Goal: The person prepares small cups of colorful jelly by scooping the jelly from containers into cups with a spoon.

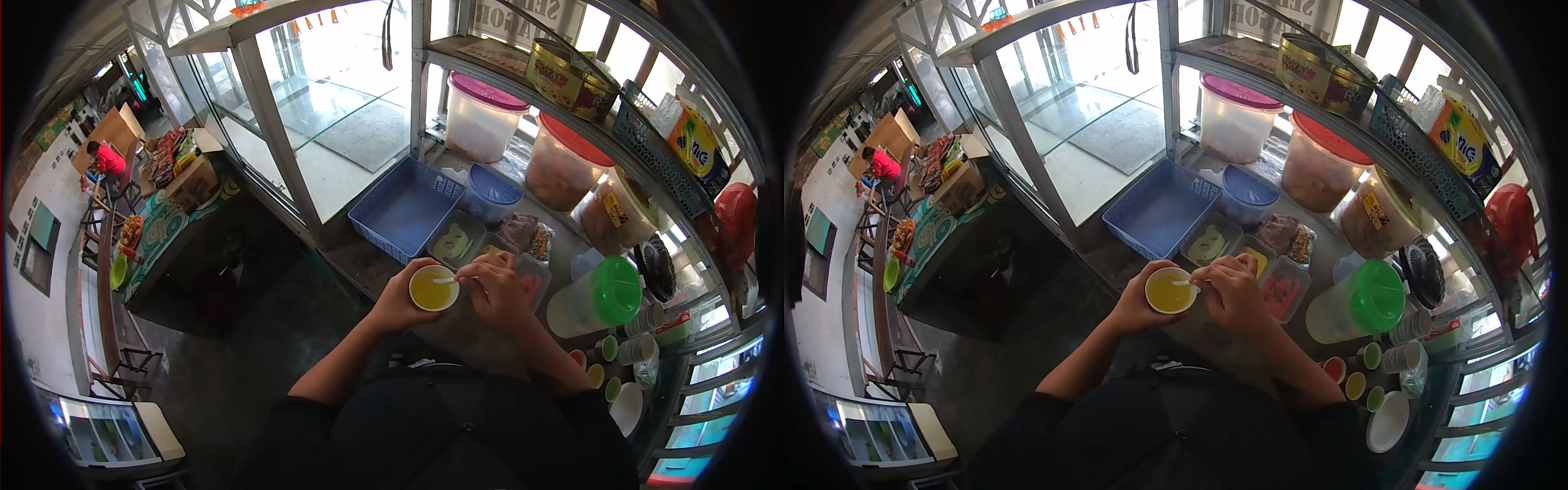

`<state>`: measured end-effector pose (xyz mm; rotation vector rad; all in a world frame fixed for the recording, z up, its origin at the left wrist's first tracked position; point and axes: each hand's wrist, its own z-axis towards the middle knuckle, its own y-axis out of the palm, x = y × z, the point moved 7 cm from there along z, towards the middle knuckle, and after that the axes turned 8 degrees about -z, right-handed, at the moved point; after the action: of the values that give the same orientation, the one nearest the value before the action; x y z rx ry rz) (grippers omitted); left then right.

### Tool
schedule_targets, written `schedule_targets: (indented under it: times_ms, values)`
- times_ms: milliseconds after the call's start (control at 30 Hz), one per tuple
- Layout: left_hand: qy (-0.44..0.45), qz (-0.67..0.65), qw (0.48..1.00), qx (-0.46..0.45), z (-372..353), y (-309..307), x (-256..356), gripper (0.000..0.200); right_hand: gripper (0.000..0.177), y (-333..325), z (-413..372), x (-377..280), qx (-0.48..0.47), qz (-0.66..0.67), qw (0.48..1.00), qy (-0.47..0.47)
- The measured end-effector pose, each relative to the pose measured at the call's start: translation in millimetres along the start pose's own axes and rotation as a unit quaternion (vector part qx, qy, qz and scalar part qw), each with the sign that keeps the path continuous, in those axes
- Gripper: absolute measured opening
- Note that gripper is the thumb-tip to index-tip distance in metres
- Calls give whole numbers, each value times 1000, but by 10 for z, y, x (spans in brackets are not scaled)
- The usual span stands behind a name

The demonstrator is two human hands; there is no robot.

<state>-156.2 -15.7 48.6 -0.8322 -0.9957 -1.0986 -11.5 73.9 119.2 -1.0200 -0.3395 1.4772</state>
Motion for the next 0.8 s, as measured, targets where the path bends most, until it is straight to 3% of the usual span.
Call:
schedule_targets:
  times_ms: [133, 233, 333, 433, 533, 733, 800]
  values:
    - [11, 28, 999, 25, 36, -33, 44, 74, 7, 82, -155, 39, 17, 13, 998, 56]
    - [0, 40, 999, 31, 60, -38, 15, 75, 11, 285, -381, 229, 21, 219, 941, 259]
    - [-12, 35, 999, 35, 65, -52, -60, 75, 18, 321, -497, 503, 69, 292, 898, 321]
    - [-11, 29, 999, 34, 74, -59, -87, 76, 18, 285, -503, 642, 86, 386, 858, 329]
    - [-12, 4, 999, 32, 87, -66, -115, 77, 18, 261, -532, 694, 115, 407, 851, 310]
    - [12, -13, 1000, 22, 105, -60, -105, 80, 18, -75, -439, 430, 171, 320, 894, 262]
    - [5, -15, 1000, 23, 103, -57, -77, 80, 14, -207, -395, 331, 178, 212, 942, 188]
